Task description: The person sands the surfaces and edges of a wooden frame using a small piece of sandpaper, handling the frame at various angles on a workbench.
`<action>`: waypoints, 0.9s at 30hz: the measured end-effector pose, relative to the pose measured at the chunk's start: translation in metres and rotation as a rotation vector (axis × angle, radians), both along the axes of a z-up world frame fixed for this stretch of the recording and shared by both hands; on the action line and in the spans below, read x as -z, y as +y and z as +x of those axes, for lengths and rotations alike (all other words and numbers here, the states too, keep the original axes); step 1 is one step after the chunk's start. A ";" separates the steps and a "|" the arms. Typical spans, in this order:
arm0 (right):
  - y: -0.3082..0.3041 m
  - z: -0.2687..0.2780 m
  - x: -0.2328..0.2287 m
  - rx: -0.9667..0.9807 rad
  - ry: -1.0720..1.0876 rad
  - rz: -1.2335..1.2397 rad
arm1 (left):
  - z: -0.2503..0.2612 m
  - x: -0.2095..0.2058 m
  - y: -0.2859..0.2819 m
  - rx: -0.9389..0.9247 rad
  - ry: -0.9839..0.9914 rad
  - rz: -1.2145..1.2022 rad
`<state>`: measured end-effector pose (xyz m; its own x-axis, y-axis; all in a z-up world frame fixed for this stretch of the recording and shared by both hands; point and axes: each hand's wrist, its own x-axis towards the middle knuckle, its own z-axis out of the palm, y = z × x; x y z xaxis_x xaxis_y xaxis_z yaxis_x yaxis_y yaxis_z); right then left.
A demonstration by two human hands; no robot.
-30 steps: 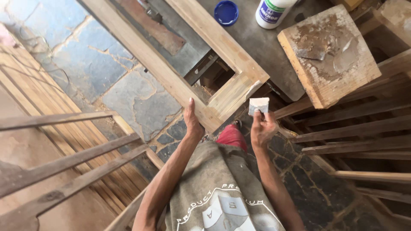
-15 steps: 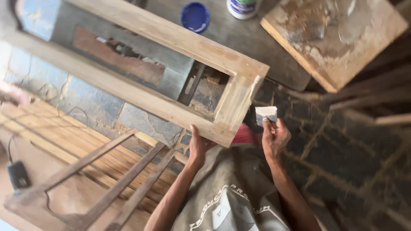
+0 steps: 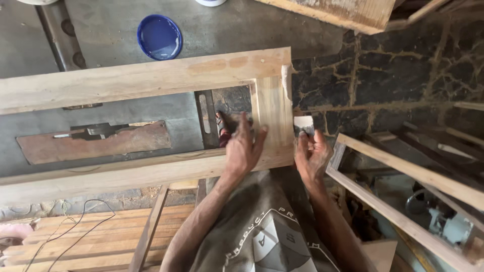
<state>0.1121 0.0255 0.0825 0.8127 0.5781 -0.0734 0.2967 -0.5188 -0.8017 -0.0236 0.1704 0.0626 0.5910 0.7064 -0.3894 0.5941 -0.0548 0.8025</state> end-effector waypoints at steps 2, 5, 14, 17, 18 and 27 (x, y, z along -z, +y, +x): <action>0.000 -0.008 -0.001 0.011 -0.040 -0.049 | -0.002 -0.003 -0.013 0.115 0.120 -0.025; 0.001 -0.012 -0.004 -0.095 -0.253 -0.100 | -0.004 -0.001 -0.012 0.090 0.007 0.030; 0.008 0.000 -0.017 -0.350 -0.161 -0.282 | 0.001 -0.001 -0.012 0.070 -0.001 0.165; 0.006 0.009 -0.009 -0.412 -0.030 -0.486 | 0.001 -0.001 -0.013 0.063 -0.013 0.140; 0.004 0.014 -0.006 -0.427 0.021 -0.571 | 0.001 -0.001 -0.013 0.068 0.010 0.127; 0.006 0.064 0.018 -1.121 -0.003 -1.270 | -0.001 -0.001 -0.015 0.034 0.017 0.104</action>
